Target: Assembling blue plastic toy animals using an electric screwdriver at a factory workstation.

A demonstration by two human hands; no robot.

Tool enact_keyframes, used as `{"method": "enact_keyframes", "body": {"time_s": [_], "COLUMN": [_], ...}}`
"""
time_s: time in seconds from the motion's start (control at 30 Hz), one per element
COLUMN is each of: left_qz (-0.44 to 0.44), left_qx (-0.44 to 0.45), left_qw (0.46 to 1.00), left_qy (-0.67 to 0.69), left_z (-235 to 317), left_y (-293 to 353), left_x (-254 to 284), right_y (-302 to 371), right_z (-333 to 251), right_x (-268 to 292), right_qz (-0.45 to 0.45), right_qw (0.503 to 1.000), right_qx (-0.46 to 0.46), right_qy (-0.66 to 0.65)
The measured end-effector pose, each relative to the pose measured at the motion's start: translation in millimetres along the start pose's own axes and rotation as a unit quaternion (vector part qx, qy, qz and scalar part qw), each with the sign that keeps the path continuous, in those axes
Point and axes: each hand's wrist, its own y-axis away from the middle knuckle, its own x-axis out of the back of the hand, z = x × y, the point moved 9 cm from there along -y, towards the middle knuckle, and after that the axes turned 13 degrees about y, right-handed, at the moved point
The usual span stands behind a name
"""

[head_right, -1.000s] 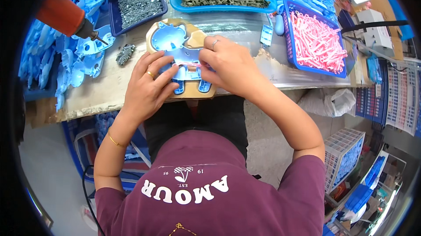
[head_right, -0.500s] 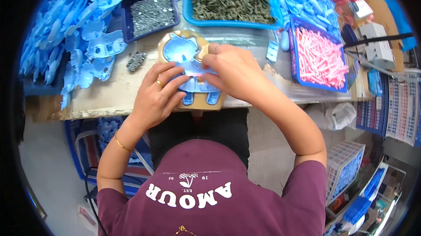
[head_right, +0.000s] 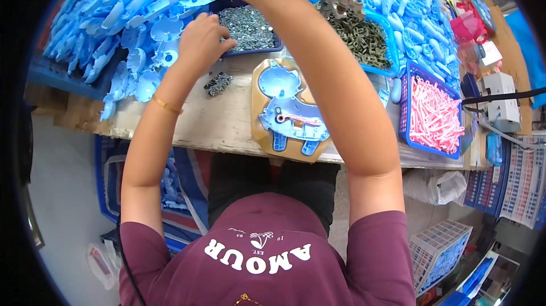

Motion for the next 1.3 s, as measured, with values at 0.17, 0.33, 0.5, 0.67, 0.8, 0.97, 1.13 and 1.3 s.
{"method": "enact_keyframes", "body": {"time_s": [0.17, 0.33, 0.5, 0.67, 0.8, 0.97, 1.13, 1.3], "left_qz": [-0.02, -0.069, 0.033, 0.096, 0.093, 0.111, 0.092, 0.064], "left_qx": [-0.014, 0.013, -0.058, -0.152, -0.176, -0.202, -0.194, -0.194], "left_qw": [1.0, 0.996, 0.993, 0.963, 0.941, 0.923, 0.921, 0.923], "left_qy": [-0.016, 0.049, 0.095, 0.202, 0.274, 0.309, 0.326, 0.326], "left_z": [-2, 2, 13, 55, 88, 109, 122, 138], "left_y": [-13, -15, -1, 27, 53, 66, 72, 82], "left_x": [-16, -19, -6, 23, 34, 39, 34, 33], "right_y": [15, 23, 35, 60, 79, 89, 92, 106], "right_z": [9, 9, 14, 23, 14, 12, 13, 15], "right_x": [-32, -12, -6, 2, 20, 33, 46, 55], "right_qz": [-0.313, -0.344, -0.371, -0.368, -0.328, -0.285, -0.289, -0.299], "right_qw": [0.899, 0.885, 0.863, 0.822, 0.787, 0.796, 0.81, 0.796], "right_qx": [-0.186, -0.21, -0.21, -0.275, -0.352, -0.364, -0.344, -0.374], "right_qy": [-0.242, -0.232, -0.269, -0.336, -0.385, -0.391, -0.377, -0.37]}}
